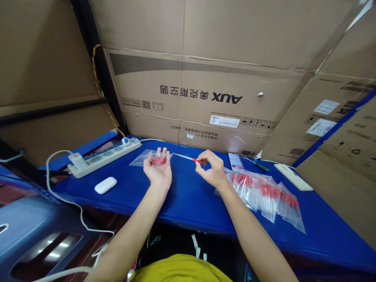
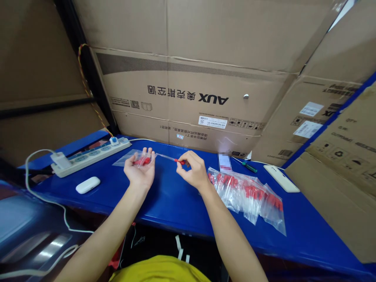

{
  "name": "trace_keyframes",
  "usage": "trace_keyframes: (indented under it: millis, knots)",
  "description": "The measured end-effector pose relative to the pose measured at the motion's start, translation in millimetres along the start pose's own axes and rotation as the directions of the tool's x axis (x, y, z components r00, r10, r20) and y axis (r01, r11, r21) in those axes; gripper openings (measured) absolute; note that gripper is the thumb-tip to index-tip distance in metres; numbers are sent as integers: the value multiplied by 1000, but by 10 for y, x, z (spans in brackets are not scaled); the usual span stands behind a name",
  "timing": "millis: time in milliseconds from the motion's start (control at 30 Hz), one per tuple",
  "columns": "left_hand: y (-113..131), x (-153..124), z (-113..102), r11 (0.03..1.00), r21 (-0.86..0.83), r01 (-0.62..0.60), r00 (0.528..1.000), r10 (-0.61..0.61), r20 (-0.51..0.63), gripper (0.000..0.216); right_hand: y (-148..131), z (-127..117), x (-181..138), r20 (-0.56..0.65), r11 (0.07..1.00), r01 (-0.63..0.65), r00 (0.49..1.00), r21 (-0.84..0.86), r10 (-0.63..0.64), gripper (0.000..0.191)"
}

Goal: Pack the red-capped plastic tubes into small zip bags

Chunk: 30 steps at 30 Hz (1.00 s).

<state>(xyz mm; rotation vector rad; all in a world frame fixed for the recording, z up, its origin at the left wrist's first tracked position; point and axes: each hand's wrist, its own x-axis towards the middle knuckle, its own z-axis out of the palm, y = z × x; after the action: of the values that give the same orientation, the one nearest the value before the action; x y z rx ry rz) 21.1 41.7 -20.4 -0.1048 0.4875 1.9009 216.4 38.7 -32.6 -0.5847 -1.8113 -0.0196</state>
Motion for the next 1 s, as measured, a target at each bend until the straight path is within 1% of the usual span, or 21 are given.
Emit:
trace_keyframes:
  millis: [100,200,367,467,567,733,900,1000]
  knots:
    - [-25,-15,-14,1000,2,5,999,-5,34,8,-34,60,-6,32,999,19,999,32,-20,16]
    - [-74,-68,-26,998,29,48,996,-51,79,13,-33,129,-28,70,999,34,997,12,-35,15]
    - [-192,-211,-50,981,114,154,972,-171,160,25,-28,236,-77,111,994,52,993,-99,-41,10]
    - [-252,-285,-73,966,155,207,954,-234,185,28,-36,277,-108,89,982,6,996,-187,11,7]
    - [-274,-323,-78,964,152,220,950,-247,193,30,-57,293,-126,82,962,-59,993,-267,84,11]
    - [-263,-328,-59,957,161,241,942,-270,201,30,-106,306,-124,99,944,-146,978,-295,182,9]
    - [-263,-310,-60,959,161,233,945,-262,195,34,-123,325,-119,137,947,-115,977,-300,162,17]
    - [-259,-297,-71,959,162,233,943,-263,201,35,-99,300,-113,155,956,-113,975,-272,159,22]
